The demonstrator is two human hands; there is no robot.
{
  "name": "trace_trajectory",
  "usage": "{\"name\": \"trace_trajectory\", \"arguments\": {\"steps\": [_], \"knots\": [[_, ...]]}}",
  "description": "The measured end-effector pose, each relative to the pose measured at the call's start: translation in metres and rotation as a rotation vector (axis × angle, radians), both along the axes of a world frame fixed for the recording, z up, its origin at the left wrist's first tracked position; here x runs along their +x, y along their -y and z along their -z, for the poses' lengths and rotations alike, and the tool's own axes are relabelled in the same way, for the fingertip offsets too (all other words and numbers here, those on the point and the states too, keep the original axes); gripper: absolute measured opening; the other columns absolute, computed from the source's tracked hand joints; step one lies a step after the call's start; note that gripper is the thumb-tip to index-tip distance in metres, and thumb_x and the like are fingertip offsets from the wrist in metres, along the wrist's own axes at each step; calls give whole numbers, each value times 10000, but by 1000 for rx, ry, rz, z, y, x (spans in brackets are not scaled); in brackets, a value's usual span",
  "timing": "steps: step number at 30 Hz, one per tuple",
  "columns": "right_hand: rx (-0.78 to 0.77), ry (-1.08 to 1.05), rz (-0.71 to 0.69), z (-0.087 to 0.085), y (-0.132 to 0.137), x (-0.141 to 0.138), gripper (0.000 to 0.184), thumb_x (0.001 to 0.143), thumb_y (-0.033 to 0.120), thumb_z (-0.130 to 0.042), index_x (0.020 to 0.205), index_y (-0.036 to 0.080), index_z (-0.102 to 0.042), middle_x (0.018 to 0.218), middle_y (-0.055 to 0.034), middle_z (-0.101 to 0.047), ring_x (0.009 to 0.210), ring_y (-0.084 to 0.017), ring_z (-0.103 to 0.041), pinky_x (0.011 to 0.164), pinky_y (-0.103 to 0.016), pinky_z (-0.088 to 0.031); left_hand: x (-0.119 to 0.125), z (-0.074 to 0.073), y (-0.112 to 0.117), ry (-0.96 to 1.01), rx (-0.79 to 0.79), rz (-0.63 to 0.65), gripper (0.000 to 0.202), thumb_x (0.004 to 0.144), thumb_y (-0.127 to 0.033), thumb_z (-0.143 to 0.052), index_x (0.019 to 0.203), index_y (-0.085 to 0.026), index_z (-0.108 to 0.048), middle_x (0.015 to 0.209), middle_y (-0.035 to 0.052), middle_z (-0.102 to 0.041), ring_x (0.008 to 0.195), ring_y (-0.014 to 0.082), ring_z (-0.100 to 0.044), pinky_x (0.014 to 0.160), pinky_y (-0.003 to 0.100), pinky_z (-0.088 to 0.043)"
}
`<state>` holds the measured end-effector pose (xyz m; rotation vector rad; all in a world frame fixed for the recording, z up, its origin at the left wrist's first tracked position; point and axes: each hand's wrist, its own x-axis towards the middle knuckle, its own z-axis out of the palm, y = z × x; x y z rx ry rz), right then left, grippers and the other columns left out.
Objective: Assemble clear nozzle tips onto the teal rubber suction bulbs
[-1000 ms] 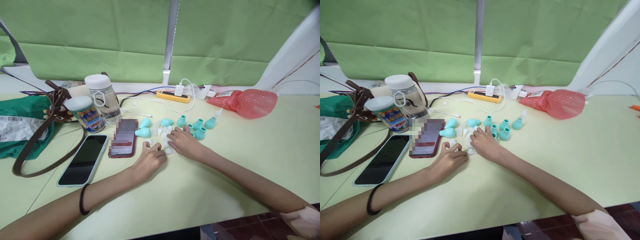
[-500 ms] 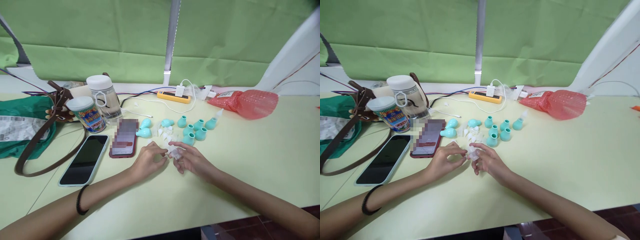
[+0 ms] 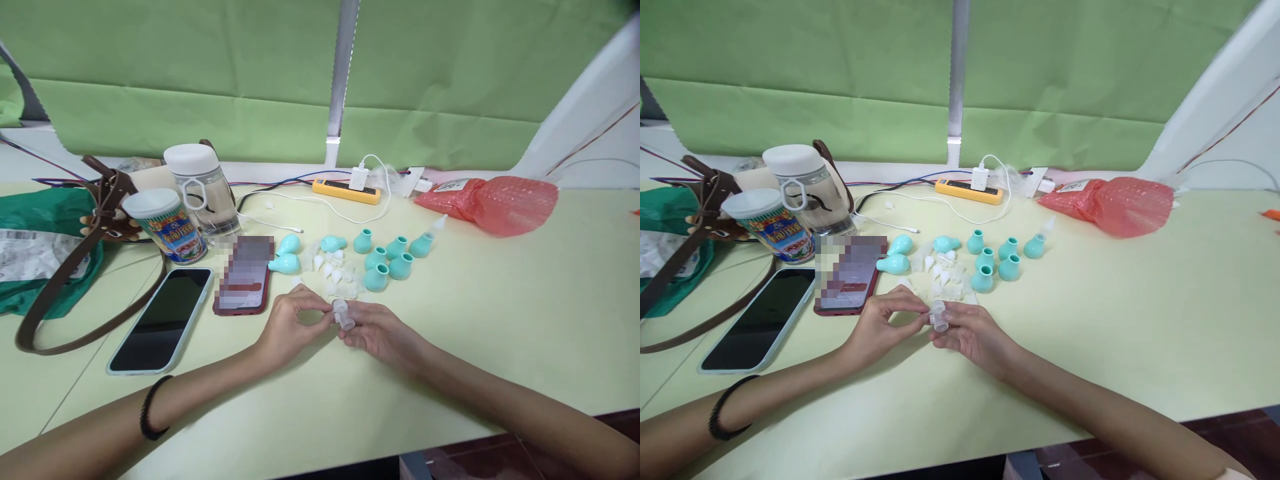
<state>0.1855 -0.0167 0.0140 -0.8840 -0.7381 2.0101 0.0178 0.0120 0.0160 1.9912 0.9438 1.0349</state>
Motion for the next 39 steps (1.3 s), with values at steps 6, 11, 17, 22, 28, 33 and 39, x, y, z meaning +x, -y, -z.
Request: {"name": "trace_trajectory", "arguments": {"steps": [6,11,17,22,28,33,39], "knots": [[5,-19,-17,0,0,0,191,732,177,-565,916,126,-579,815,-53,-589,747,-131,-585,717,-276,-464,-5,-5,-3,-65,-13,63,71,662,-158,-613,705,-162,-670,715,38,-663,700,153,-570,688,303,-463],[-38,19,83,4,0,-2,410,687,154,-613,1075,162,-482,838,-44,-599,722,-124,-593,708,-298,-473,-6,-7,-2,1,2,12,87,702,-188,-591,721,-179,-676,706,35,-669,696,151,-568,663,292,-465],[-11,97,84,4,2,-2,500,653,46,-590,1109,174,-429,824,-38,-607,710,-126,-615,681,-262,-486,2,-2,3,-16,81,-22,84,693,-152,-584,709,-162,-667,675,34,-668,659,147,-560,645,292,-462],[14,94,46,1,1,-1,462,643,69,-620,1069,165,-473,849,-40,-603,728,-130,-610,684,-258,-482,1,-1,3,-20,-15,-51,89,694,-173,-582,720,-160,-667,684,40,-660,650,148,-576,630,286,-472],[71,117,3,-1,0,-1,295,678,204,-635,956,144,-557,895,-64,-597,668,-112,-604,641,-243,-478,0,-1,3,196,-233,-11,85,675,-195,-615,715,-144,-670,711,57,-666,704,164,-605,666,294,-496],[115,150,-33,-1,1,-3,265,697,271,-617,924,139,-580,920,-98,-612,635,-110,-585,584,-255,-485,0,-4,4,316,-293,-43,69,649,-175,-639,700,-158,-683,710,51,-670,674,158,-605,618,282,-508],[110,145,-103,-3,3,-2,321,707,309,-601,984,153,-556,896,-112,-634,600,-118,-572,501,-256,-498,0,-3,5,326,-160,-25,79,646,-157,-647,705,-187,-690,719,50,-678,705,164,-591,668,321,-493]]}}
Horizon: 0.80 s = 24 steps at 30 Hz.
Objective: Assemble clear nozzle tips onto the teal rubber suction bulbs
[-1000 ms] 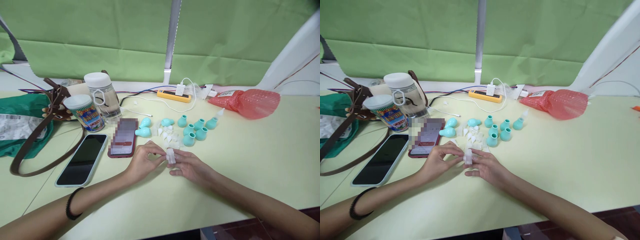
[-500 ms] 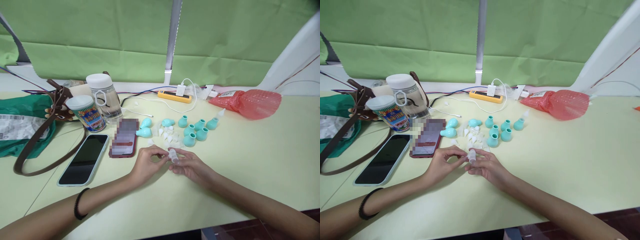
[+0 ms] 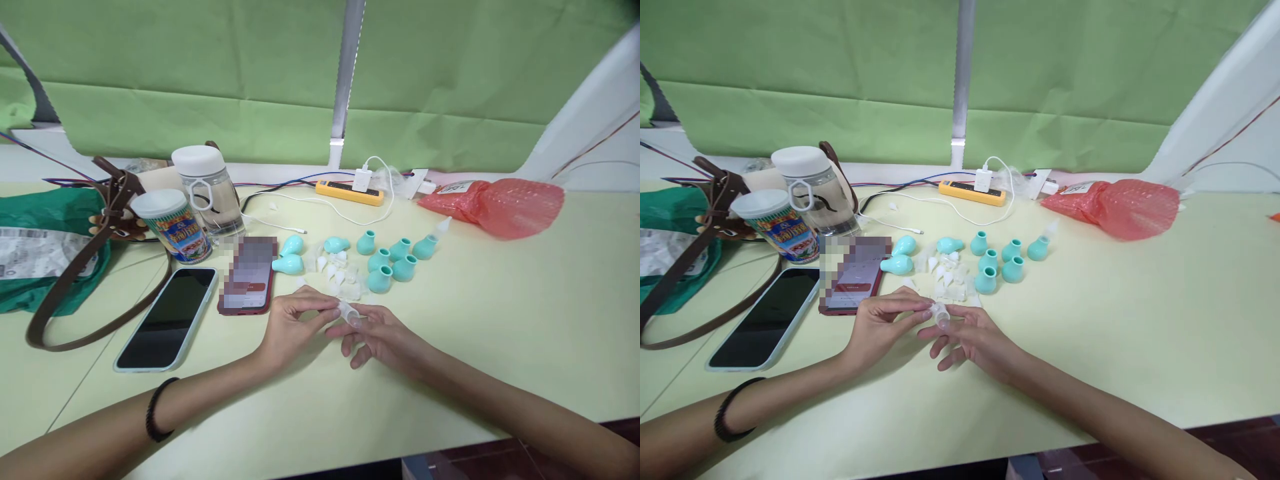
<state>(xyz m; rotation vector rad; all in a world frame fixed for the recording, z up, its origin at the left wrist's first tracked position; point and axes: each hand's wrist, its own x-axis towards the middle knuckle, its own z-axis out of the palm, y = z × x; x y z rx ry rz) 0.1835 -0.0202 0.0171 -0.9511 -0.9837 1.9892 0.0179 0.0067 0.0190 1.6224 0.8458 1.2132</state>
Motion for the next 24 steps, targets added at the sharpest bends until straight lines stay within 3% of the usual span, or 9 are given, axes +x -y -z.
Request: {"name": "trace_trajectory", "arguments": {"steps": [13,17,22,24], "knots": [[49,-97,-77,-1,2,0,314,784,357,-481,955,109,-569,754,-108,-644,624,-125,-549,520,-279,-518,-6,0,1,-205,504,68,195,757,-105,-512,898,-187,-619,875,66,-570,840,159,-507,700,329,-448],[39,-161,-101,0,2,2,336,803,376,-441,974,116,-567,772,-105,-639,653,-126,-538,523,-275,-519,-9,-2,3,-233,497,130,256,788,-106,-451,1005,-174,-570,957,89,-555,903,178,-482,765,368,-422],[-44,-306,-218,1,1,4,367,812,401,-404,1021,128,-533,815,-111,-625,682,-134,-537,515,-277,-515,-9,-5,7,-143,266,187,305,820,-144,-410,1113,-177,-489,962,85,-570,906,180,-490,775,372,-419],[-49,-350,-251,2,1,4,360,807,379,-416,1031,117,-519,809,-116,-624,673,-139,-544,514,-292,-514,-7,-5,9,-108,266,195,311,817,-134,-415,1117,-171,-484,967,91,-571,902,179,-492,770,370,-423]]}}
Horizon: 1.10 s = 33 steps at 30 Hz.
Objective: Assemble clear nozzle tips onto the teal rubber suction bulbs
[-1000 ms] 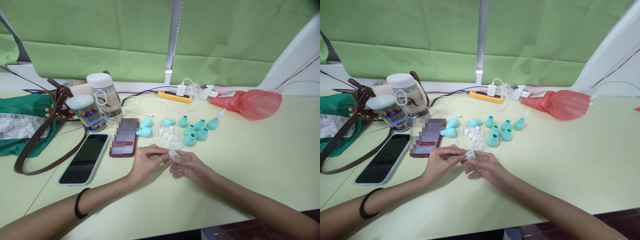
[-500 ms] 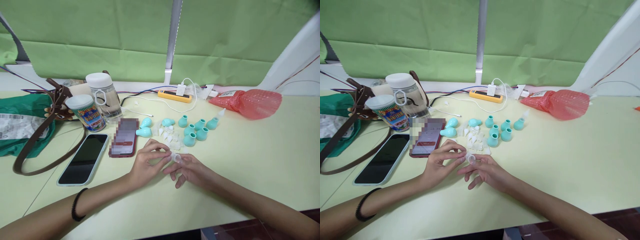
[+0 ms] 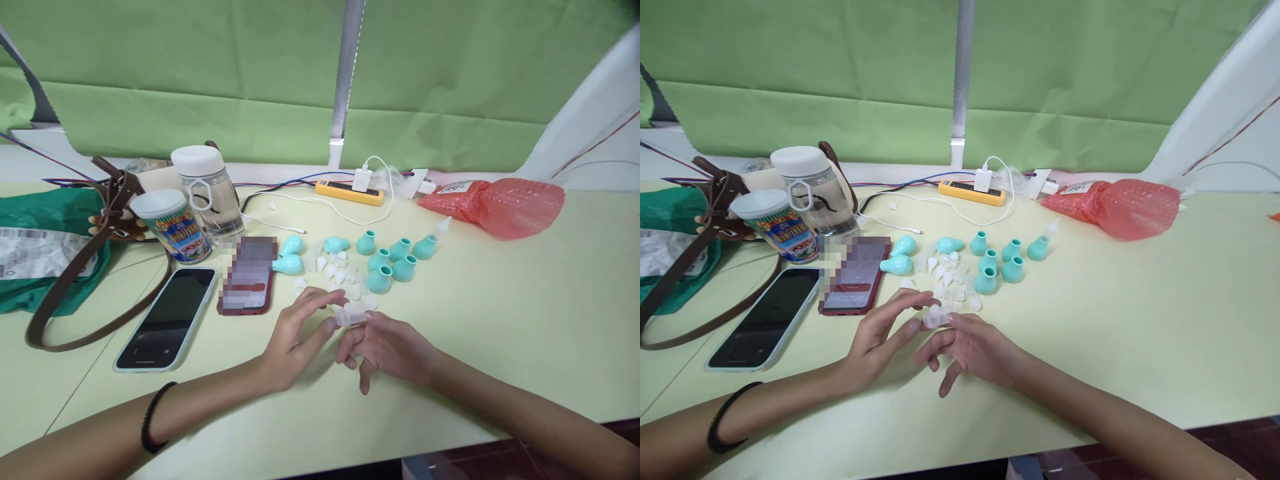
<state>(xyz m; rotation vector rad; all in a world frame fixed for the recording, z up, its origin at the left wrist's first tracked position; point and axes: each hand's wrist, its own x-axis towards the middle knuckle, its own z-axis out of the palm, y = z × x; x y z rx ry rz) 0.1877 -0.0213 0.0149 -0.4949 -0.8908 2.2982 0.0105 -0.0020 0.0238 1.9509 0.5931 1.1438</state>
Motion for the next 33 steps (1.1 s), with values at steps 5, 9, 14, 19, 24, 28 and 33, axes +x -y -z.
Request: {"name": "trace_trajectory", "arguments": {"steps": [5,9,14,19,24,28,33], "knots": [[-21,-33,-33,3,1,0,383,811,404,-385,991,97,-527,756,-121,-623,702,-169,-554,519,-309,-509,1,4,3,32,160,6,346,795,-87,-416,1131,-144,-477,999,116,-581,906,195,-490,752,391,-429],[-49,-39,-44,3,1,-1,381,812,406,-367,872,86,-566,703,-107,-600,711,-174,-544,517,-299,-502,1,6,0,26,244,15,374,773,-42,-424,1138,-112,-468,1016,140,-581,901,199,-503,754,401,-436],[-73,-54,-60,2,1,-1,438,819,433,-334,759,74,-579,638,-79,-547,649,-140,-508,534,-268,-474,2,6,-3,66,452,56,458,722,41,-422,1158,-100,-439,1064,168,-560,896,205,-515,756,435,-441],[-72,-23,-41,3,1,0,445,818,461,-326,834,87,-566,598,-56,-519,654,-147,-479,544,-273,-433,2,12,-2,26,558,73,520,699,66,-418,1199,-66,-368,1024,186,-569,841,197,-544,760,458,-450],[-71,-24,-27,4,1,-1,453,821,469,-315,775,95,-566,562,-39,-488,632,-141,-454,556,-269,-385,-1,23,-7,-113,682,41,574,698,44,-430,1246,-60,-292,1081,203,-537,1023,267,-480,798,496,-426],[-81,-32,-20,4,1,-1,482,838,460,-268,745,97,-572,526,-30,-470,601,-137,-438,572,-271,-354,-1,25,-8,-137,673,21,575,698,28,-442,1246,-57,-288,1046,192,-555,999,254,-493,800,493,-428],[6,39,-49,6,0,0,570,840,492,-215,595,105,-555,516,-22,-443,557,-125,-417,615,-290,-319,0,19,-7,-34,595,64,501,688,46,-430,1177,-43,-373,904,158,-591,890,211,-527,764,456,-457]]}}
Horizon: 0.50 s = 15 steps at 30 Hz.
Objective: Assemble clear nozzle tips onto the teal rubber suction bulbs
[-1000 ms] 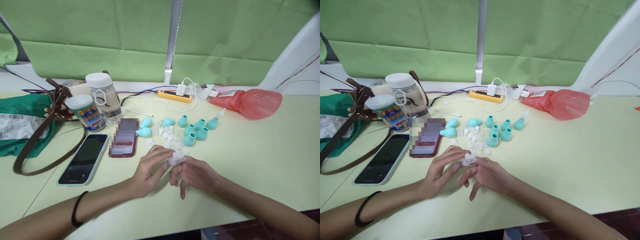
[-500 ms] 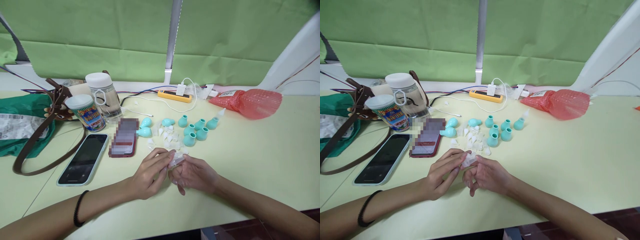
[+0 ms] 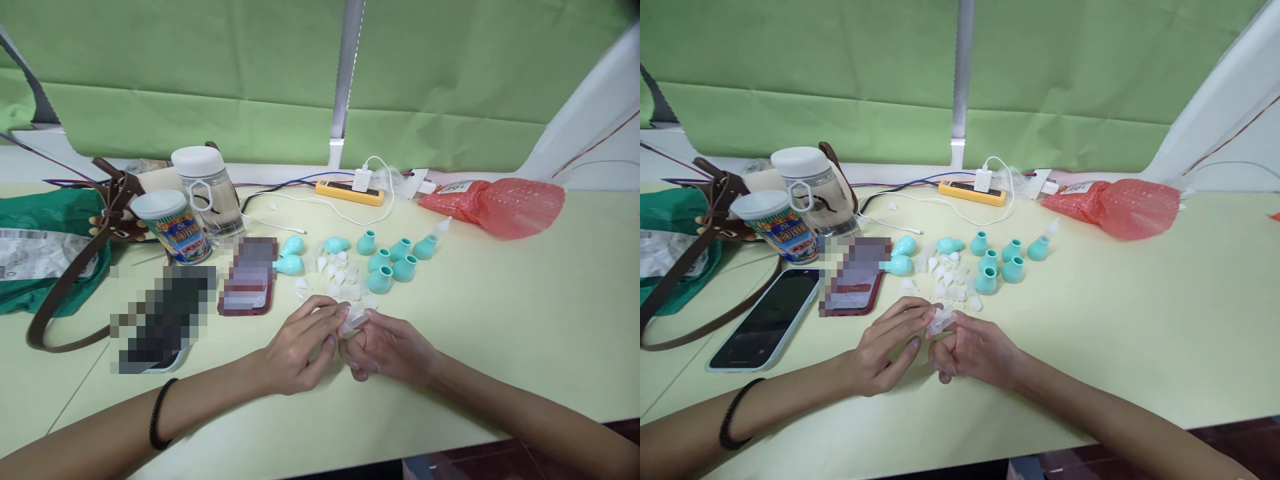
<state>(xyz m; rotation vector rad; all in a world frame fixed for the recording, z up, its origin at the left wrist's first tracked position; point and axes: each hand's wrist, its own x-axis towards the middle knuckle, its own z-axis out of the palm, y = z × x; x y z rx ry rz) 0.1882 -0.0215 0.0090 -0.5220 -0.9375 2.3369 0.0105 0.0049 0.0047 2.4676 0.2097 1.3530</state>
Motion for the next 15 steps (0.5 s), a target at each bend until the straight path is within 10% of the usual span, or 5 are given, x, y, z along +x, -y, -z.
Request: {"name": "trace_trajectory", "arguments": {"steps": [8,15], "knots": [[131,146,-17,0,-2,-1,635,798,591,-208,514,115,-519,478,-11,-417,569,-129,-404,617,-289,-272,-2,-1,-2,-70,221,-83,445,646,49,-472,1088,17,-434,833,181,-596,825,230,-527,685,433,-481],[200,90,48,-6,3,-4,401,805,455,-343,702,108,-516,515,-16,-489,482,-107,-422,545,-284,-296,0,-25,5,47,-454,-78,221,727,-70,-524,934,-110,-589,726,81,-636,678,153,-569,631,315,-480]]}}
